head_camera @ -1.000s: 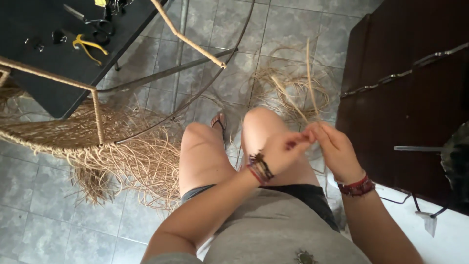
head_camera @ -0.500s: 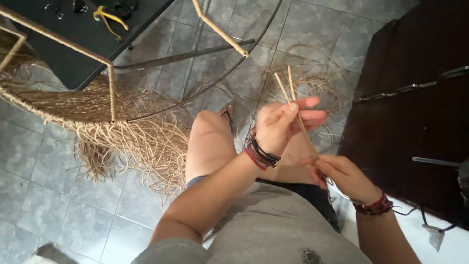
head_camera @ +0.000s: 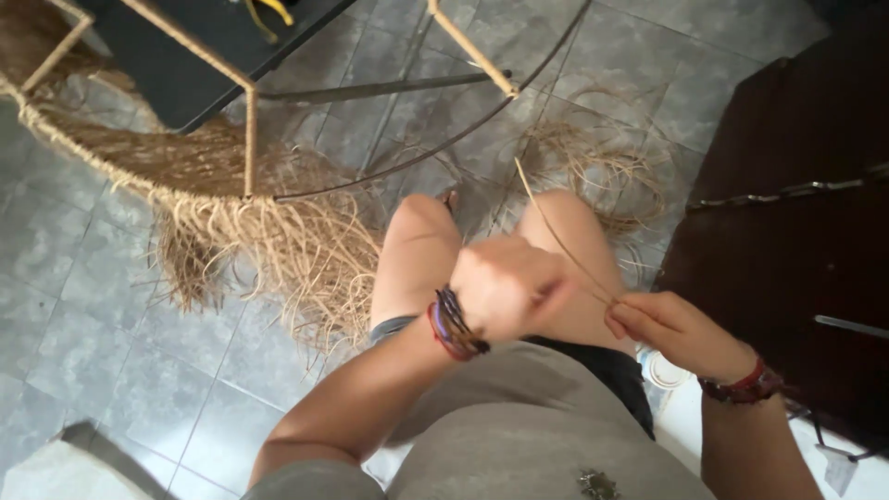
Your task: Weaving natural fibers onto a circular frame to create a piece of furniture or decor.
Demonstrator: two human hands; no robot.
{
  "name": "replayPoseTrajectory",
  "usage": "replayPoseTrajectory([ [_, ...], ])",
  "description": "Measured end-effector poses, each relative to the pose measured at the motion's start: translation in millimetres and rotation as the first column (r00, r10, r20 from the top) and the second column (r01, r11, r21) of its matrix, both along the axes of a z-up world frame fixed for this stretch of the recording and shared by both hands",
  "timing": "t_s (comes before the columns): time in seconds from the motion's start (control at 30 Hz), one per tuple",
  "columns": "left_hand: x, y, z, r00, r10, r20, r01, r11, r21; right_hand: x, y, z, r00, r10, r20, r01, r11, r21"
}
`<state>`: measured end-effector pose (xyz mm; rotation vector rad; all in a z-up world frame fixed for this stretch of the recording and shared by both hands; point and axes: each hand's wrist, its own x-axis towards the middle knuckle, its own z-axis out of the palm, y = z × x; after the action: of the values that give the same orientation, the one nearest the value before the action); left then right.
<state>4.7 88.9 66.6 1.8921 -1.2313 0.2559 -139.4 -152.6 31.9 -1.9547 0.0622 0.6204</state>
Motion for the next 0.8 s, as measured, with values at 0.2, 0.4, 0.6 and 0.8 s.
replayPoseTrajectory([
  [0.2, -40.0, -3.2, -42.7, 0.995, -0.101, 0.024, 0.082, 0.906, 0.415, 40.9, 22.7, 2.6, 0.931, 0.363, -0.045, -0.348, 0.844, -0.408],
  [0.4, 22.0, 93.1, 30.2, 0.986, 0.158, 0.062, -0.168, 0.949, 0.268, 70.0, 33.5, 33.8, 0.992, 0.126, 0.008, -0.104, 0.850, -0.517],
  [0.6, 23.9, 162.4, -54.3, 0.736, 0.619, -0.274, -0.081, 0.483, 0.872, 87.2, 44.2, 48.6, 0.992, 0.102, 0.072, -0.036, 0.786, -0.617],
  [0.8, -7.1, 114.8, 0.1, 0.827, 0.252, -0.503, 0.046, 0.861, 0.507, 117.9, 123.1, 31.7, 0.760, 0.578, 0.298, -0.284, 0.707, -0.648],
])
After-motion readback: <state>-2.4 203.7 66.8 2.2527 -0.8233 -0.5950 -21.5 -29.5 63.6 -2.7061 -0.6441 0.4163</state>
